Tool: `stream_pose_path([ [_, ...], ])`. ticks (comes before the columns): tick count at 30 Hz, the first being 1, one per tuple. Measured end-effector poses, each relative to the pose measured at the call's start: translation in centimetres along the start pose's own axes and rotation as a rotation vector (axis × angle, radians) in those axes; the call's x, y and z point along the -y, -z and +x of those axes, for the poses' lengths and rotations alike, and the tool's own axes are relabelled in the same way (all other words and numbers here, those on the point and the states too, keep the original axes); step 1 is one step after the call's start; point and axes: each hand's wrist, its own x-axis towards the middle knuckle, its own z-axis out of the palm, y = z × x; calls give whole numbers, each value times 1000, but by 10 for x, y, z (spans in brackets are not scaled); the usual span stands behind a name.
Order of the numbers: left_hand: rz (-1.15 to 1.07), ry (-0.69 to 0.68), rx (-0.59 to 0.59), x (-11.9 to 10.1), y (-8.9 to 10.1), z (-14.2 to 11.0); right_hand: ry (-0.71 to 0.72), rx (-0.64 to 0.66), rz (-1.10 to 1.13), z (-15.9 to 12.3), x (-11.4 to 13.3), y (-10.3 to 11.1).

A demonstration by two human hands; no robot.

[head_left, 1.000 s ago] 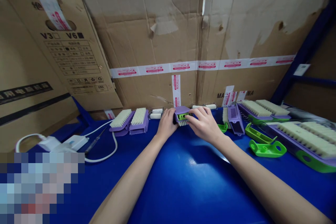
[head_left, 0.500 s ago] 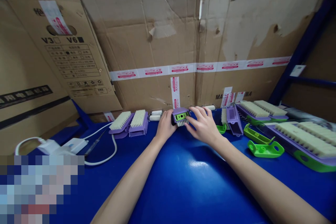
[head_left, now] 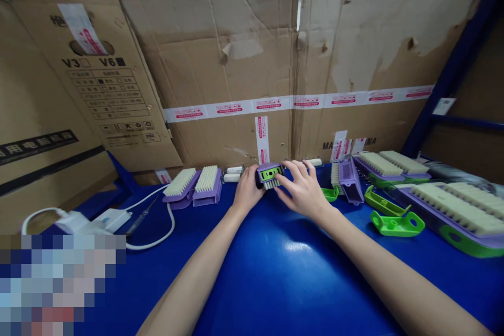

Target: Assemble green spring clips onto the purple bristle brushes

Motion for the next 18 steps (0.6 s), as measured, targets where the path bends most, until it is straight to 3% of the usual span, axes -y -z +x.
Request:
stream_pose_path([
  [11,35,-3,-16,1,-2,0,26,-10,17,0,2,0],
  [18,122,-118,1,1,-3,0,-5,38,-8,3,9,-1],
])
